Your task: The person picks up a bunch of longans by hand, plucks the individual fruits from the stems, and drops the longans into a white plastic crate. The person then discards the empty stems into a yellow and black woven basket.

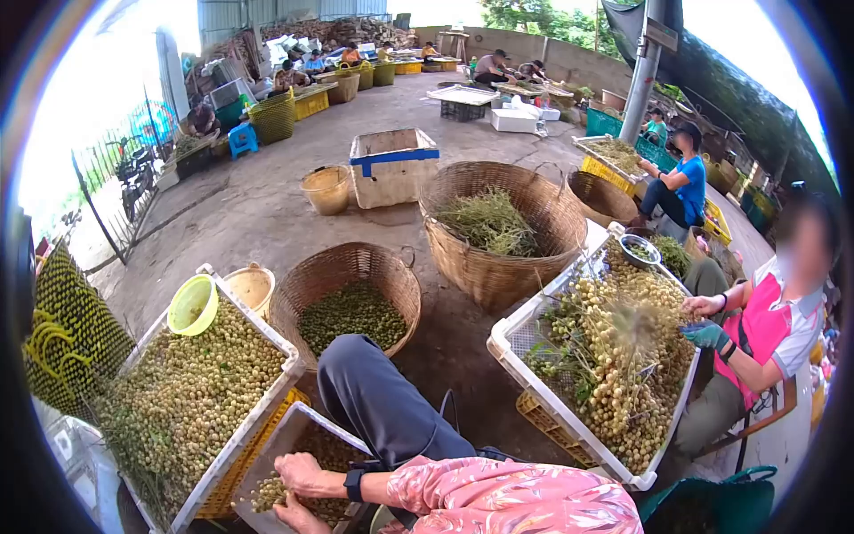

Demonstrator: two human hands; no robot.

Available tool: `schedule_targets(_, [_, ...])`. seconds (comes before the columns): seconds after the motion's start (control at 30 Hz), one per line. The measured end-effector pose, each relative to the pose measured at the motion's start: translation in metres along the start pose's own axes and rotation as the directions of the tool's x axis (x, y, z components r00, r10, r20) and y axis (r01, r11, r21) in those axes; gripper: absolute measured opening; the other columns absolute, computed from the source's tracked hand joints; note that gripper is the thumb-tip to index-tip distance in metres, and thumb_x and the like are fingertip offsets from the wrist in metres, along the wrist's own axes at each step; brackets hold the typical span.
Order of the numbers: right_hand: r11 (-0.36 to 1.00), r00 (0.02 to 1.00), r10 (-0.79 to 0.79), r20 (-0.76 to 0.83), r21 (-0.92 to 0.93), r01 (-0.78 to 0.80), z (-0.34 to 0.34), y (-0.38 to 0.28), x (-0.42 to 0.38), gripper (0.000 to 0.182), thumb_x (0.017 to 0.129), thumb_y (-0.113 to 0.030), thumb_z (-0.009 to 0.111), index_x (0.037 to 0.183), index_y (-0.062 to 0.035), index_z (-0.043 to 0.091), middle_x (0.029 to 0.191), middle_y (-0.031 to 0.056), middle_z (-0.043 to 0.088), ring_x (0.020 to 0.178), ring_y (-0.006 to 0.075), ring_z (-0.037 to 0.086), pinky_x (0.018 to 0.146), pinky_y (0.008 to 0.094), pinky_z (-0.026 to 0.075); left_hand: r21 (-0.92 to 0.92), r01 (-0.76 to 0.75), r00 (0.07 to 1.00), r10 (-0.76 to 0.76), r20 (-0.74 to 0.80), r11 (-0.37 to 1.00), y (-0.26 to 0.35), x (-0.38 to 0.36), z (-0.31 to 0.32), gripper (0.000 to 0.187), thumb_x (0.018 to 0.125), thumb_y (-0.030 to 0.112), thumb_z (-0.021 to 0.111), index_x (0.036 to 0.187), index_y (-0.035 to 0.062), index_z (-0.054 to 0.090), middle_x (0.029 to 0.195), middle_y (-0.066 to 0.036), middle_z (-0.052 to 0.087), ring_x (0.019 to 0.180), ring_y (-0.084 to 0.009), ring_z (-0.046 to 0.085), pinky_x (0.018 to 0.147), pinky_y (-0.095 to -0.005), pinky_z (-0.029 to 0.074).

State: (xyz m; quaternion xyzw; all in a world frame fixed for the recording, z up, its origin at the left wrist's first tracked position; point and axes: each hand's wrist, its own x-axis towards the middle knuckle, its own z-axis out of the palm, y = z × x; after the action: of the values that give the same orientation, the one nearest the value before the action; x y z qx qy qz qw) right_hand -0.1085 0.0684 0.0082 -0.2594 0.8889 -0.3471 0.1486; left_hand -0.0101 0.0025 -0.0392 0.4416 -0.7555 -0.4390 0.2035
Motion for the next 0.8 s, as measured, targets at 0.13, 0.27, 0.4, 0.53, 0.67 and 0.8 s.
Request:
schedule_targets(0.13, [0.993, 0.998, 0.027, -0.052, 0.117, -0.021, 0.014, -0.003, 0.003, 0.020, 0.073, -0.020, 0.056, 0.080, -0.0032, 0.064, 0.078, 0.0218, 0.064, 0.077, 0.0378, 0.064, 0.067, 0.0471, 0.052, -0.580, 0.176, 0.952, 0.013, 0.307, 0.795, -0.064, 0.035, 0.035, 0.035, 0.093, 0.022, 0.051, 0.120, -0.0002, 0.048, 0.111, -0.012, 0.057, 0.094, -0.0217, 0.057, 0.081, -0.0336, 0.048])
schedule_targets(0.27, [0.955, 0.971, -0.233, 0.056, -0.174, 0.239, -0.020, -0.006, 0.005, 0.017, 0.068, -0.023, 0.059, 0.064, -0.0073, 0.064, 0.075, 0.0166, 0.064, 0.072, 0.0337, 0.064, 0.065, 0.0447, 0.053, -0.704, 0.356, 0.871, 0.054, 0.488, 0.615, 0.002, 0.012, 0.006, 0.038, 0.087, 0.012, 0.062, 0.122, 0.0022, 0.049, 0.114, -0.008, 0.057, 0.099, -0.0188, 0.059, 0.085, -0.0333, 0.050])
schedule_targets(0.4, [0.960, 0.944, -0.264, 0.199, 0.148, 0.237, -0.028, 0.001, 0.033, 0.019, 0.084, -0.024, 0.057, 0.084, -0.0107, 0.071, 0.074, 0.0085, 0.066, 0.067, 0.0205, 0.064, 0.059, 0.0347, 0.051, -0.634, 0.544, 0.784, -0.065, 0.617, 0.550, 0.026, 0.011, -0.029, 0.018, 0.089, 0.011, 0.060, 0.107, 0.0115, 0.056, 0.088, 0.002, 0.060, 0.075, -0.0076, 0.056, 0.064, -0.0249, 0.046])
schedule_targets(0.53, [0.482, 0.984, 0.175, -0.014, 0.873, -0.073, -0.054, 0.014, 0.023, 0.027, 0.089, -0.029, 0.059, 0.076, -0.0063, 0.065, 0.069, -0.0005, 0.060, 0.058, 0.0054, 0.053, 0.053, 0.0195, 0.042, -0.720, 0.547, 0.814, -0.072, 0.576, 0.428, 0.026, 0.011, -0.039, 0.006, 0.091, 0.012, 0.057, 0.098, 0.0125, 0.056, 0.079, 0.001, 0.058, 0.071, -0.0089, 0.054, 0.063, -0.0257, 0.046])
schedule_targets(0.67, [0.502, 0.933, 0.212, 0.290, 0.787, -0.359, -0.029, 0.030, 0.007, 0.028, 0.089, -0.033, 0.060, 0.083, -0.0054, 0.061, 0.071, 0.0018, 0.060, 0.060, 0.0083, 0.058, 0.049, 0.0217, 0.044, -0.758, 0.594, 0.788, -0.005, 0.616, 0.270, 0.020, 0.019, -0.042, 0.011, 0.090, 0.006, 0.057, 0.099, 0.0115, 0.056, 0.086, -0.002, 0.060, 0.081, -0.0159, 0.059, 0.073, -0.0334, 0.050])
schedule_targets(0.8, [0.769, 0.833, -0.521, -0.187, 0.320, 0.553, 0.020, 0.033, -0.001, 0.027, 0.088, -0.029, 0.059, 0.083, -0.0019, 0.059, 0.077, 0.0073, 0.059, 0.074, 0.0157, 0.060, 0.060, 0.0326, 0.049, -0.647, 0.714, 0.694, -0.145, 0.706, 0.266, -0.001, 0.022, -0.044, 0.020, 0.092, 0.007, 0.052, 0.112, 0.0069, 0.056, 0.107, -0.010, 0.063, 0.096, -0.0232, 0.061, 0.085, -0.0393, 0.050])
